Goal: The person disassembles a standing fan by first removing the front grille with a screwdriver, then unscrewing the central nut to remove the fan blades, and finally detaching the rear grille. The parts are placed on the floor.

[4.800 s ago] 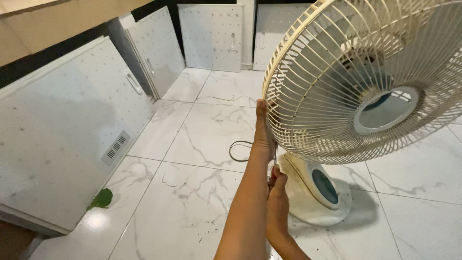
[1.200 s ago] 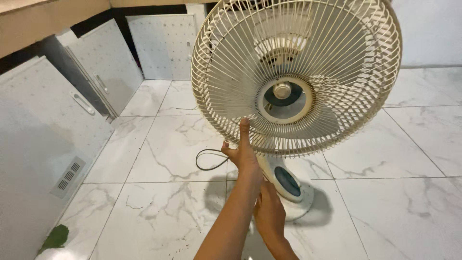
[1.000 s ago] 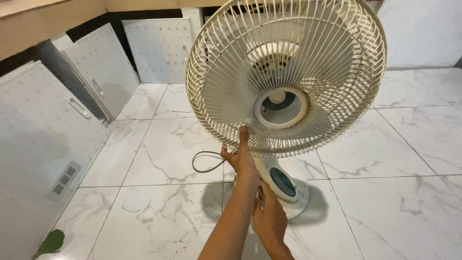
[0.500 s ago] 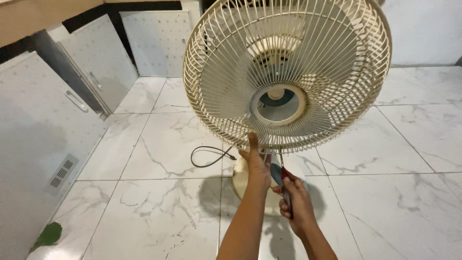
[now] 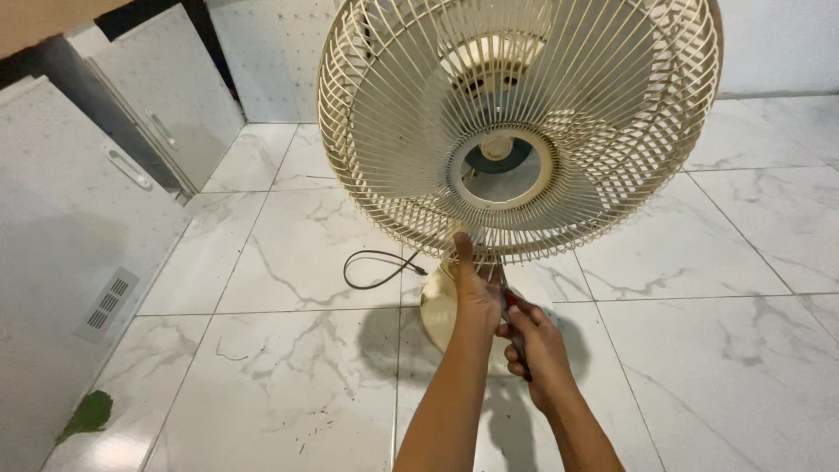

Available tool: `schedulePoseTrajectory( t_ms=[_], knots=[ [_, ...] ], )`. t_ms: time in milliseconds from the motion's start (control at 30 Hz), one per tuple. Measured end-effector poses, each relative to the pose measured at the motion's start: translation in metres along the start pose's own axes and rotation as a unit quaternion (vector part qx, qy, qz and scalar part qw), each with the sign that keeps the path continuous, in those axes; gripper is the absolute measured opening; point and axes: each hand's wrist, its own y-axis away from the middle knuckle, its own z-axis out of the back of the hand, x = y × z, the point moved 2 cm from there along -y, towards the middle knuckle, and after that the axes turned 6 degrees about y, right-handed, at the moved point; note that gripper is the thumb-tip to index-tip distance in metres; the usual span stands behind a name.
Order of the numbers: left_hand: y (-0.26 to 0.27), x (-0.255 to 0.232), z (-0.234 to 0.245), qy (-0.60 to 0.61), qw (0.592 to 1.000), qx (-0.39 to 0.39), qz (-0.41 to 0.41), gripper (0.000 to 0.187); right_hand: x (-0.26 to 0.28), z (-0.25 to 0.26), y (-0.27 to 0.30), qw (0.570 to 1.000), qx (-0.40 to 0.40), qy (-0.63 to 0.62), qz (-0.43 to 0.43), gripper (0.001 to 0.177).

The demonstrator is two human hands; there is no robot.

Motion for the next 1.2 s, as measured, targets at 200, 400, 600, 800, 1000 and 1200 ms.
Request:
schedulePoseTrajectory(
  t_ms=[200,400,600,800,1000,1200],
  knots=[
    [-0.011,0.004,0.009,-0.024,0.998,0.049,-0.016,0.12,0.001,-0.003,0.01,1.0,-0.003,0.021,-0.002,0.04],
    [-0.002,0.001,-0.001,0.0,0.999,-0.026,0.024,0.122,0.011,-0.007,0.008,1.0,-0.007,-0.001,-0.001,0.038],
    [0.004,-0.01,-0.003,-0.064,0.997,0.036,0.026,0.13,0.025,0.001,-0.003,0.997,0.013,-0.03,-0.072,0.031],
    [0.006,-0.023,0.0,-0.101,0.991,0.086,0.028,0.126,0.031,0.002,-0.022,0.955,0.09,-0.228,-0.168,0.015],
    [0.007,-0.025,0.0,-0.157,0.982,0.097,0.045,0.123,0.022,-0.015,-0.02,0.981,0.029,-0.163,-0.102,0.014],
    [0.002,-0.013,0.005,-0.156,0.98,0.127,-0.013,0.126,-0.012,-0.022,-0.013,0.999,-0.025,-0.044,0.013,0.033]
  ],
)
